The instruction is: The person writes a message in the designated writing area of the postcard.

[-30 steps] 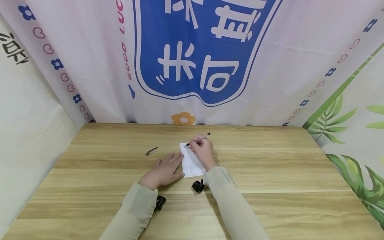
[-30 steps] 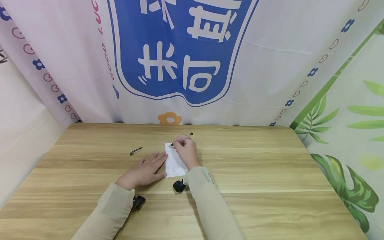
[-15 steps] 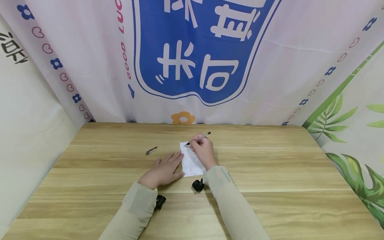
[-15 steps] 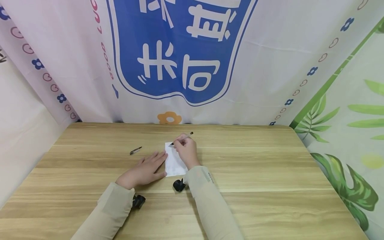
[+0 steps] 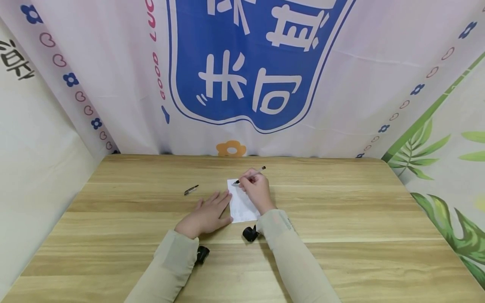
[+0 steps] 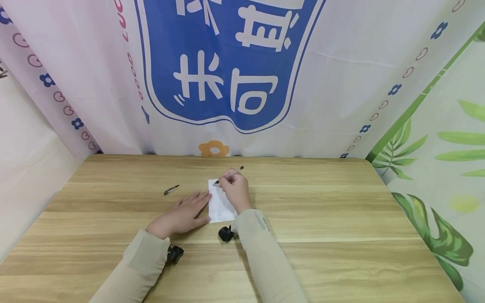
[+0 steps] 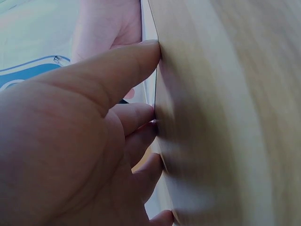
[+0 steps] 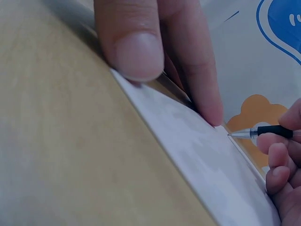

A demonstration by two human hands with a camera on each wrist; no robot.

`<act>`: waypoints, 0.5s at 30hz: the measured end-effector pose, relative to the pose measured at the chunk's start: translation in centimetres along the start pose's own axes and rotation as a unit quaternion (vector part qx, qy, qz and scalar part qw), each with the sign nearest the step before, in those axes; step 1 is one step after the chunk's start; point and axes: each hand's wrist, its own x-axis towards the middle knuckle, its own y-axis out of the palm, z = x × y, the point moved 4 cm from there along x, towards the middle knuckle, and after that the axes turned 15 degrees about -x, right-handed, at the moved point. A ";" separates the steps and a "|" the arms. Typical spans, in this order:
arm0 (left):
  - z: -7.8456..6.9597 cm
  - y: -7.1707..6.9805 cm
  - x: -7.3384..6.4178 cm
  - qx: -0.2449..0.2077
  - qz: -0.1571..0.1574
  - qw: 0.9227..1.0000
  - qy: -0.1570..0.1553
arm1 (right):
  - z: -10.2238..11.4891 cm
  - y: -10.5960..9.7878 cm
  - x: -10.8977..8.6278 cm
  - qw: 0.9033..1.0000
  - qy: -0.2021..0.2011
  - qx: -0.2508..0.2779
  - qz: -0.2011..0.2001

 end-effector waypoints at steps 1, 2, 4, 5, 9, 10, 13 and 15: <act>0.0 0.0 0.0 0.000 0.000 1.000 0.001 | 0.0 0.0 0.0 1.000 0.002 0.000 0.000; -0.1 0.0 0.0 0.000 0.000 1.000 0.000 | 0.0 0.0 0.0 1.000 0.004 0.001 0.001; -0.1 0.0 -0.1 0.000 0.000 1.000 0.000 | -0.1 0.0 0.1 1.000 0.006 0.001 -0.002; -0.1 0.0 -0.1 0.000 0.001 1.000 0.001 | -0.1 0.0 0.1 1.000 0.007 0.002 -0.002; 0.0 0.0 0.0 0.001 0.001 1.000 0.001 | 0.0 0.0 0.1 1.000 0.011 0.000 0.002; 0.0 0.0 0.0 0.003 0.001 1.000 0.001 | 0.2 -0.1 0.1 1.000 0.012 -0.003 0.004; 0.1 0.0 0.1 0.007 0.000 1.000 0.002 | 1.4 -0.4 -0.4 1.000 0.009 -0.008 0.010; 0.2 0.1 0.1 0.008 -0.001 1.000 0.002 | 2.4 -0.7 -0.9 1.000 0.005 -0.008 0.010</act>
